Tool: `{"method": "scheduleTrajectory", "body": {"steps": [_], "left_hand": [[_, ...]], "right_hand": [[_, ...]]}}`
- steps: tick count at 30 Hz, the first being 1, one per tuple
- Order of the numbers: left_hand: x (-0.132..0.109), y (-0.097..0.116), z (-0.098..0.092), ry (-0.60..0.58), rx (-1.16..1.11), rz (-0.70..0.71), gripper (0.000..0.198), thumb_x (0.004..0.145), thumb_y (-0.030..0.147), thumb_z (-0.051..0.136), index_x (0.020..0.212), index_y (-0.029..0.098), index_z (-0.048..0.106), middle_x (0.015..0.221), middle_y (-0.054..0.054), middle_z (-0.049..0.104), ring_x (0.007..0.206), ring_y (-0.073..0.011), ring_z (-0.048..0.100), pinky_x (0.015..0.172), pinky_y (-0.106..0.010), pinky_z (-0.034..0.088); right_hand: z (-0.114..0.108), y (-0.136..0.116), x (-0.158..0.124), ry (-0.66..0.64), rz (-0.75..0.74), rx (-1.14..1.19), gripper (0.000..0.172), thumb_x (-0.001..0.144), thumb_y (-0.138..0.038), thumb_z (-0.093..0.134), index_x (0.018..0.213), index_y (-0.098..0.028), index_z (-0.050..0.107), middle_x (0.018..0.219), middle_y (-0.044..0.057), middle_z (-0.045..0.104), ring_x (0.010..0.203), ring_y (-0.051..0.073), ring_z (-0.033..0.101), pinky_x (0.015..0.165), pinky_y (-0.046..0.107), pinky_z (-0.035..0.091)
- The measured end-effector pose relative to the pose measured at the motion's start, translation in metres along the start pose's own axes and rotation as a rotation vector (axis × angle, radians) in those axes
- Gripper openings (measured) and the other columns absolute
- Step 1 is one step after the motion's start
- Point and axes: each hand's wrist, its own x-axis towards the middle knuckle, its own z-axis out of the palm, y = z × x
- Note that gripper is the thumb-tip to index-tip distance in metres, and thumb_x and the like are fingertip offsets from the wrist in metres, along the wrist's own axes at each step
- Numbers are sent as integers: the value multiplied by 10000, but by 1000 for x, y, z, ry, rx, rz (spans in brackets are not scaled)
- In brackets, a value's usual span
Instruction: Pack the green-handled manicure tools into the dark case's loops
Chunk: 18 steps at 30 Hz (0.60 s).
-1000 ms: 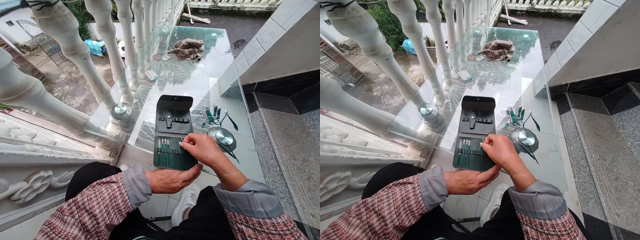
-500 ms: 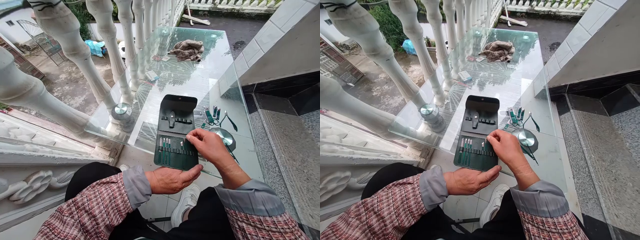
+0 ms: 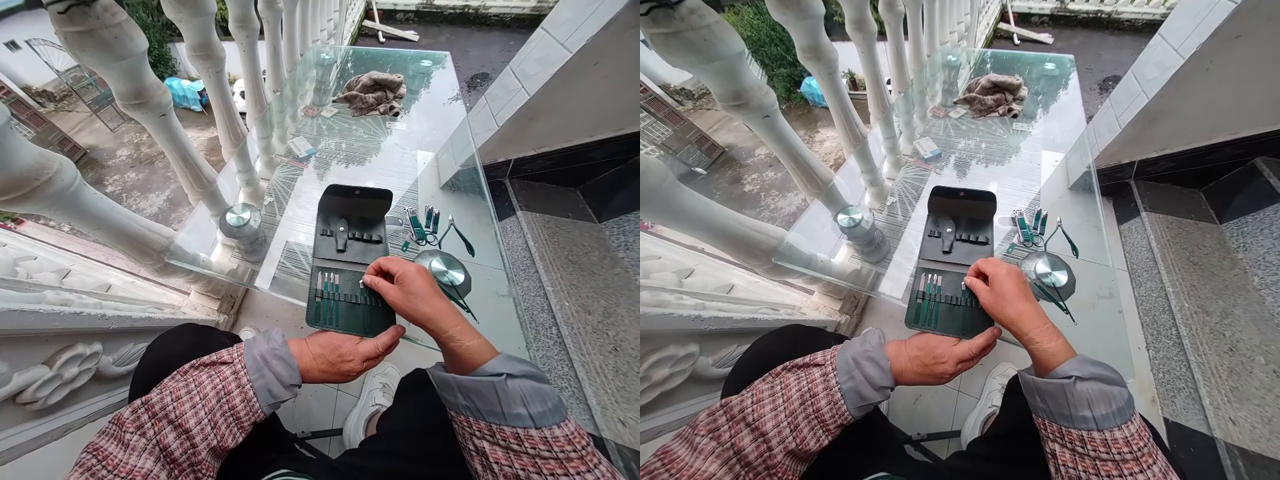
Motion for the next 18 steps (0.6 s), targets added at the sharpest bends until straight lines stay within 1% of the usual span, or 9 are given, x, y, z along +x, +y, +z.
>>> {"method": "scheduleTrajectory", "body": {"steps": [3, 5, 6, 8, 11, 13, 14, 16, 18], "left_hand": [[0, 0, 0, 14, -71, -3, 582, 591, -90, 520, 1045, 234, 688, 1223, -26, 608, 1323, -262, 367, 1117, -494, 368], [0, 1, 1, 45, -259, -61, 534, 612, -85, 509, 1005, 212, 712, 1197, -31, 633, 1326, -253, 371, 1091, -477, 405], [0, 2, 2, 72, -428, -128, 522, 635, -81, 488, 1021, 193, 708, 1186, -42, 642, 1324, -242, 380, 1067, -462, 433], [0, 2, 2, 172, -948, -344, 553, 704, -71, 402, 1166, 128, 632, 1208, -95, 627, 1298, -215, 429, 980, -409, 507], [-2, 2, 0, 407, -2102, -695, 604, 815, -15, 244, 1395, 90, 377, 1356, -152, 498, 1262, -194, 478, 820, -313, 560], [-4, 0, -3, 535, -2902, -820, 569, 872, 56, 196, 1421, 115, 333, 1428, -147, 410, 1183, -175, 550, 683, -230, 548], [-5, -1, -4, 556, -3233, -813, 549, 885, 86, 205, 1418, 107, 335, 1446, -159, 378, 1072, -148, 615, 600, -190, 522], [-6, -3, -6, 598, -3654, -769, 537, 878, 108, 268, 1409, 86, 341, 1479, -187, 301, 786, -86, 656, 496, -174, 469], [-6, -4, -6, 651, -3807, -742, 532, 854, 96, 345, 1384, 68, 381, 1487, -205, 271, 649, -63, 615, 477, -197, 453]], "right_hand": [[0, 1, -1, -20, -19, 17, 143, 780, -304, 530, 704, -215, 613, 763, 4, 628, 717, 147, 541, 649, 276, 375], [0, 1, -1, -33, -25, 30, 148, 780, -303, 528, 700, -215, 617, 771, 6, 627, 721, 148, 543, 653, 278, 380], [0, 0, -2, -36, -25, 41, 149, 778, -300, 527, 694, -214, 616, 768, 7, 626, 719, 148, 543, 653, 279, 383], [-2, -1, -3, -16, -12, 84, 137, 771, -295, 530, 702, -212, 615, 757, 7, 625, 709, 149, 545, 650, 282, 391], [-12, 3, -7, 133, 45, 200, 133, 759, -312, 549, 794, -211, 627, 751, 9, 626, 695, 150, 553, 655, 285, 415], [-23, 12, -11, 296, 110, 264, 190, 748, -349, 572, 861, -210, 635, 762, 17, 627, 693, 153, 557, 660, 291, 430], [-30, 18, -13, 381, 153, 286, 219, 739, -367, 584, 880, -208, 637, 768, 21, 627, 686, 154, 556, 656, 294, 435], [-43, 33, -18, 516, 242, 312, 266, 722, -393, 597, 904, -204, 638, 782, 31, 630, 666, 154, 552, 635, 297, 438], [-53, 48, -24, 575, 309, 290, 278, 711, -404, 597, 896, -201, 638, 782, 36, 636, 646, 154, 549, 619, 298, 433]]}}
